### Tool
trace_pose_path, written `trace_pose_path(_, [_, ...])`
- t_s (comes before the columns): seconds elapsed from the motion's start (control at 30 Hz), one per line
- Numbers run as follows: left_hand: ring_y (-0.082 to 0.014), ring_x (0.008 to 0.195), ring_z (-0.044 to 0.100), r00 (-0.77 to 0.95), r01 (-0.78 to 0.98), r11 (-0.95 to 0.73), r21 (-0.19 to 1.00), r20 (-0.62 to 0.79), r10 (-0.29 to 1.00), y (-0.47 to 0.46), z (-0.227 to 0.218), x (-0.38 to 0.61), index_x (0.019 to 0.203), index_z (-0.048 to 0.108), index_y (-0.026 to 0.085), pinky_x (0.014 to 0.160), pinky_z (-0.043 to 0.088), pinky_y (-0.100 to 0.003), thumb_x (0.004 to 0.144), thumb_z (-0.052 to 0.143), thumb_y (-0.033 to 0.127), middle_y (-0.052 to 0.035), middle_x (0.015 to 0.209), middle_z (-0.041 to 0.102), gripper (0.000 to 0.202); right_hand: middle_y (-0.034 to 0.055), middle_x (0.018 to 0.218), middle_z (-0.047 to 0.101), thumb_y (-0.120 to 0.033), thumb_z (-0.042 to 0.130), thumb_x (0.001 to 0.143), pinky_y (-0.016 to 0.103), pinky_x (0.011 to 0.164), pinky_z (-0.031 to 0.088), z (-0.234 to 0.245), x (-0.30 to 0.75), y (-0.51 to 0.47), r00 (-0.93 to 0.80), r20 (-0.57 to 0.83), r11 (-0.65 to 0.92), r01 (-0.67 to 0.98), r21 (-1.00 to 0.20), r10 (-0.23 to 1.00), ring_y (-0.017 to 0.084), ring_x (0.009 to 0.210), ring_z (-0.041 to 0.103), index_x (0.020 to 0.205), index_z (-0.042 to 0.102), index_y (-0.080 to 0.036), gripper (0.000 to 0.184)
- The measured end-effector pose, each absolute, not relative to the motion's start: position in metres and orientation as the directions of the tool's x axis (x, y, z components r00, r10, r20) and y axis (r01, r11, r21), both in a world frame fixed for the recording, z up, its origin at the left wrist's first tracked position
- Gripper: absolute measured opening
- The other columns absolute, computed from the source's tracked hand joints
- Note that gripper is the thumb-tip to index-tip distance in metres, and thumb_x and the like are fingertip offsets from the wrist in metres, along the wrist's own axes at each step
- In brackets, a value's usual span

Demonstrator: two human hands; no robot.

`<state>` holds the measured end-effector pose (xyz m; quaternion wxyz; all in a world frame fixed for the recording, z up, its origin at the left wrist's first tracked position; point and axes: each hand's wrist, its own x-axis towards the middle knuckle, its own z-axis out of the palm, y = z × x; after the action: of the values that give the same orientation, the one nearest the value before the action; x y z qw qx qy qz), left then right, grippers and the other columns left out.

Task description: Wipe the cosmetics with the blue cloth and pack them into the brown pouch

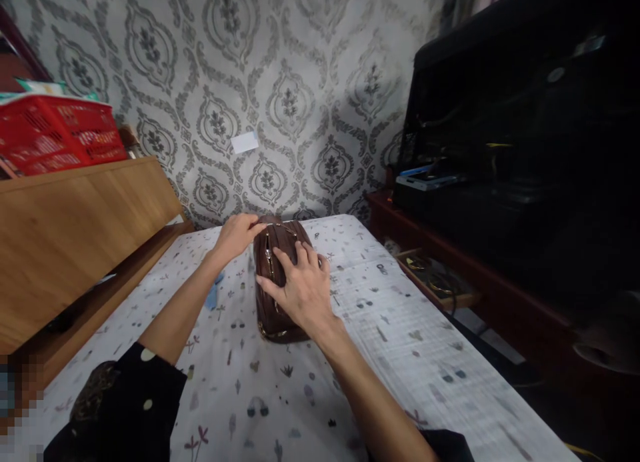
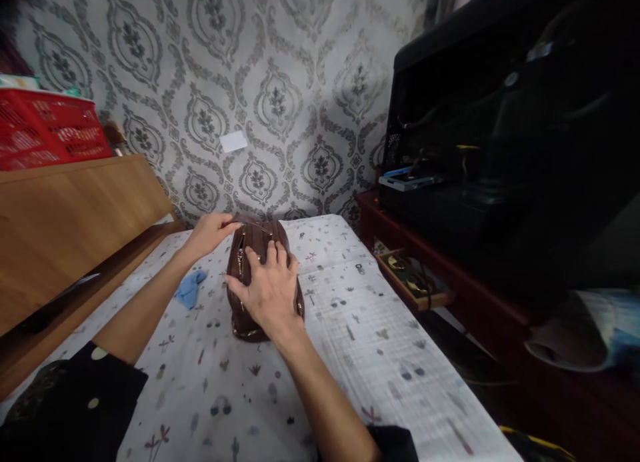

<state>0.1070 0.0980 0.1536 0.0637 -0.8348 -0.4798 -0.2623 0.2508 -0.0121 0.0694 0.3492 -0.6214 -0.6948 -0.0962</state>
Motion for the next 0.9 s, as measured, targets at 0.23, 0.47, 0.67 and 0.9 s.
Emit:
trace_pose_path(0.23, [-0.016,0.057,0.044,0.433,0.828,-0.549,0.116,0.491,0.756,0.073,0.148,0.109,0.056,0.04,0.021,0.058,0.026,-0.029,0.087,0.051,0.026,0.0018,0.057,0.049,0.033,0.0219,0.143,0.053,-0.072,0.051,0.088,0.053,0.105,0.033,0.068,0.251,-0.011,0.021,0.613,0.202,0.935,-0.292,0.79,0.037,0.135,0.044,0.136,0.06,-0.023,0.069])
trace_pose_path(0.47, [-0.0202,0.065,0.056,0.465,0.841,-0.541,0.028,0.476,0.747,0.061,0.154,0.114,0.067,0.058,0.022,0.061,0.035,-0.03,0.088,0.05,0.025,-0.0024,0.068,0.064,0.023,0.0213,0.145,0.052,-0.07,0.051,0.089,0.052,0.105,0.033,0.069,0.251,-0.012,0.013,0.6,0.202,0.936,-0.289,0.8,0.037,0.135,0.043,0.137,0.06,-0.024,0.067])
trace_pose_path(0.67, [-0.0259,0.098,0.066,0.527,0.75,-0.64,0.166,0.436,0.73,0.077,0.15,0.146,0.111,0.069,0.026,0.083,0.047,-0.034,0.079,0.061,0.015,-0.0044,0.111,0.074,0.035,0.0219,0.142,0.054,-0.067,0.052,0.09,0.053,0.107,0.032,0.074,0.25,-0.015,0.008,0.573,0.198,0.934,-0.297,0.819,0.038,0.135,0.042,0.133,0.062,-0.021,0.064])
trace_pose_path(0.9, [-0.0194,0.066,0.058,0.407,0.761,-0.57,0.31,0.456,0.791,0.101,0.136,0.166,0.07,0.065,0.019,0.063,0.043,-0.03,0.083,0.063,0.03,-0.002,0.067,0.065,0.017,0.0223,0.132,0.058,-0.069,0.053,0.088,0.052,0.107,0.033,0.075,0.252,-0.017,0.03,0.594,0.204,0.924,-0.323,0.804,0.037,0.128,0.046,0.122,0.068,-0.02,0.062])
